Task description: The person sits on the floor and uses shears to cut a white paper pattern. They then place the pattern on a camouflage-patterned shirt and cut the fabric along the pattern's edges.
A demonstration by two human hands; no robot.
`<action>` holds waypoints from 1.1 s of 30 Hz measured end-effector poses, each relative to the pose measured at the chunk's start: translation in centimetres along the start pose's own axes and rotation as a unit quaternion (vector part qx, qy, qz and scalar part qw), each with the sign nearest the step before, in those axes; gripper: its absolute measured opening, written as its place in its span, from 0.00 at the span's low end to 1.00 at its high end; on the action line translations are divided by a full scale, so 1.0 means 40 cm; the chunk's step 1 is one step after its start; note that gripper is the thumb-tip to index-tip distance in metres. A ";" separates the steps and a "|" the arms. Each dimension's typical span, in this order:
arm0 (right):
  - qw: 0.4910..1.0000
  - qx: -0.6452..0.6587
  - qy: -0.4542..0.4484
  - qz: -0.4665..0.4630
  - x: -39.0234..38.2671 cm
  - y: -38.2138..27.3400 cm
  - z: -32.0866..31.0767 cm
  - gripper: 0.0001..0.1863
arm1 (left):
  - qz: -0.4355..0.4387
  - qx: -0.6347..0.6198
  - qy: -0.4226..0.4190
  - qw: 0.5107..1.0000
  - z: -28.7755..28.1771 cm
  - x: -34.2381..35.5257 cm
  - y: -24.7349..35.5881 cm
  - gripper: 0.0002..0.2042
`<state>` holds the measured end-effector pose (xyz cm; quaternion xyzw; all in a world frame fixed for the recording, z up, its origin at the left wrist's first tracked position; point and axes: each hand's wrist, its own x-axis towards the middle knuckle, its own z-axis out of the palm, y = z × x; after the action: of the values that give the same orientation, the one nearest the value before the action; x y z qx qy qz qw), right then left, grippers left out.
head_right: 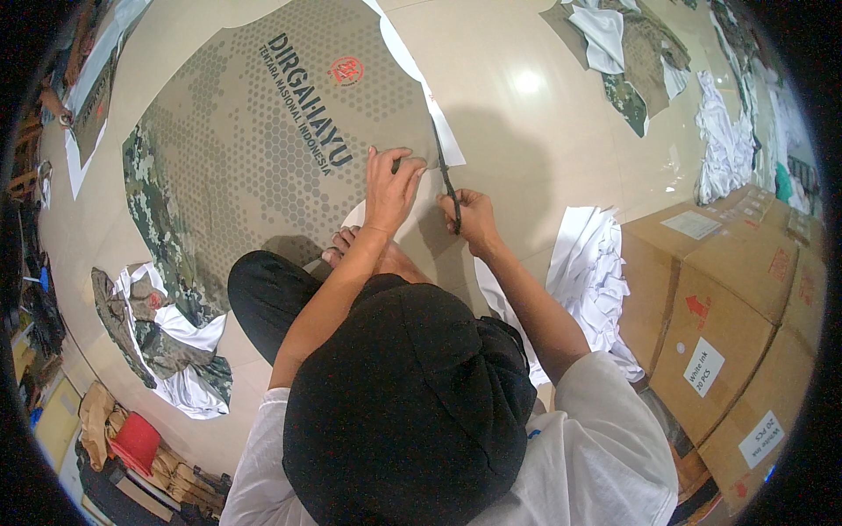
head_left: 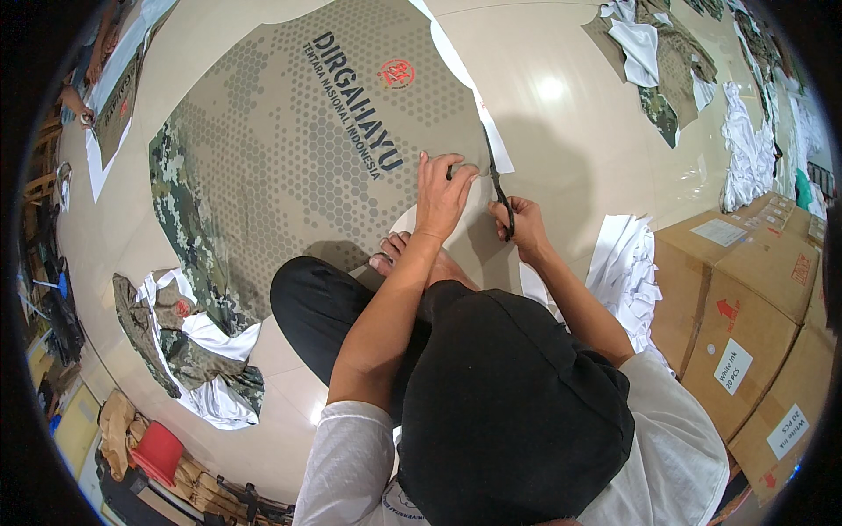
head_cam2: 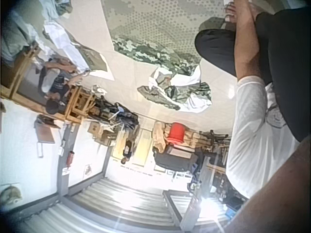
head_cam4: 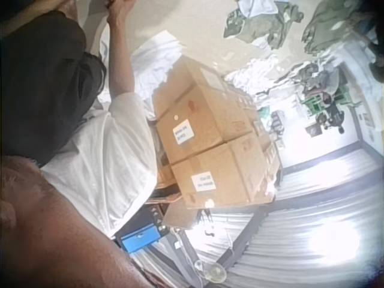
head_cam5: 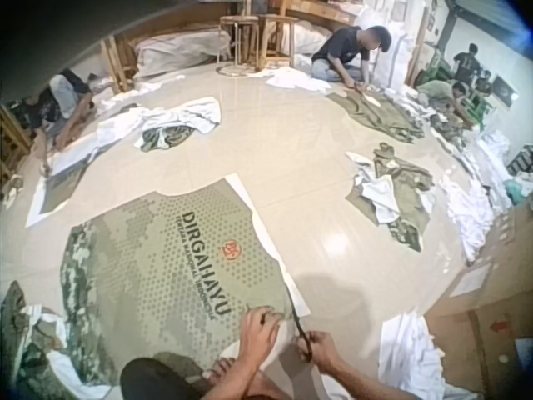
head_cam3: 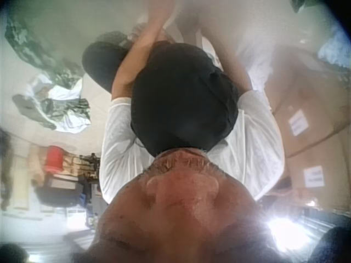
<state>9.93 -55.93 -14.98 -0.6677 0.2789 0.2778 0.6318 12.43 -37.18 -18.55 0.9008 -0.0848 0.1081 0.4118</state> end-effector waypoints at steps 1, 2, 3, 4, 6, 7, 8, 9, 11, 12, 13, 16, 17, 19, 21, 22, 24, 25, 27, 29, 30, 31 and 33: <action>1.000 0.000 0.000 0.000 0.003 0.001 -0.001 0.16 | 0.001 -0.001 0.000 1.000 0.000 0.000 -0.001 0.08; 1.000 0.001 -0.002 0.000 0.004 -0.005 0.003 0.17 | -0.001 0.000 0.000 1.000 0.000 -0.002 -0.002 0.08; 1.000 0.003 -0.004 -0.001 0.007 -0.013 0.007 0.17 | -0.002 0.001 0.000 1.000 -0.001 -0.003 -0.004 0.08; 1.000 0.004 -0.006 -0.001 0.011 -0.021 0.011 0.17 | -0.003 0.002 0.000 1.000 -0.002 -0.005 -0.006 0.08; 1.000 -0.008 -0.008 -0.014 0.030 -0.023 0.004 0.17 | 0.004 -0.010 0.005 1.000 -0.002 0.002 0.001 0.08; 1.000 -0.014 -0.009 -0.020 0.038 -0.024 -0.001 0.17 | 0.007 -0.015 0.007 1.000 -0.002 0.005 0.005 0.08; 1.000 -0.013 -0.007 -0.016 0.038 -0.035 0.006 0.16 | 0.008 -0.014 0.006 1.000 -0.004 0.003 0.003 0.08; 1.000 -0.012 -0.006 -0.011 0.037 -0.047 0.013 0.15 | 0.009 -0.013 0.006 1.000 -0.005 0.002 0.001 0.08; 1.000 -0.008 -0.005 -0.009 0.042 -0.056 0.017 0.15 | 0.010 -0.015 0.004 1.000 -0.005 0.000 -0.002 0.08; 1.000 -0.005 -0.006 -0.011 0.046 -0.057 0.016 0.16 | 0.010 -0.017 0.003 1.000 -0.003 0.000 -0.003 0.08; 1.000 -0.002 -0.007 -0.013 0.050 -0.057 0.015 0.16 | 0.010 -0.019 0.001 1.000 -0.001 0.000 -0.003 0.08; 1.000 0.001 -0.005 -0.008 0.053 -0.060 0.016 0.16 | 0.007 -0.021 0.002 1.000 -0.001 0.000 -0.003 0.08; 1.000 -0.001 -0.002 -0.006 0.051 -0.063 0.019 0.16 | 0.006 -0.021 0.002 1.000 -0.002 0.000 -0.003 0.07; 1.000 -0.006 0.002 0.000 0.046 -0.069 0.024 0.15 | 0.005 -0.020 0.002 1.000 -0.003 -0.001 -0.004 0.07; 1.000 -0.006 -0.005 -0.006 0.054 -0.055 0.016 0.15 | 0.006 -0.020 0.001 1.000 -0.002 -0.001 -0.004 0.07; 1.000 -0.007 -0.008 -0.010 0.058 -0.048 0.012 0.15 | 0.006 -0.021 0.000 1.000 -0.001 0.000 -0.004 0.07; 1.000 -0.010 -0.009 -0.008 0.057 -0.048 0.013 0.15 | 0.006 -0.019 0.002 1.000 -0.002 -0.001 -0.004 0.07; 1.000 -0.012 -0.009 -0.007 0.057 -0.048 0.013 0.15 | 0.006 -0.019 0.003 1.000 -0.002 -0.002 -0.004 0.07; 1.000 -0.012 -0.007 -0.010 0.055 -0.046 0.012 0.15 | 0.006 -0.017 0.004 1.000 -0.004 0.000 -0.002 0.07; 1.000 -0.013 -0.005 -0.010 0.055 -0.044 0.012 0.15 | 0.005 -0.013 0.004 1.000 -0.004 0.000 -0.001 0.08; 1.000 -0.013 -0.003 -0.007 0.055 -0.043 0.012 0.15 | 0.005 -0.010 0.004 1.000 -0.004 0.000 -0.001 0.08; 1.000 -0.014 -0.002 -0.005 0.055 -0.043 0.012 0.15 | 0.005 -0.007 0.003 1.000 -0.003 0.000 -0.001 0.08; 1.000 -0.010 -0.004 -0.005 0.055 -0.044 0.012 0.15 | 0.004 -0.008 0.004 1.000 -0.001 -0.002 -0.003 0.08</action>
<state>12.71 -55.42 -15.37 -0.6740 0.2707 0.2801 0.6277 12.39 -37.06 -18.61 0.8969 -0.0880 0.1128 0.4186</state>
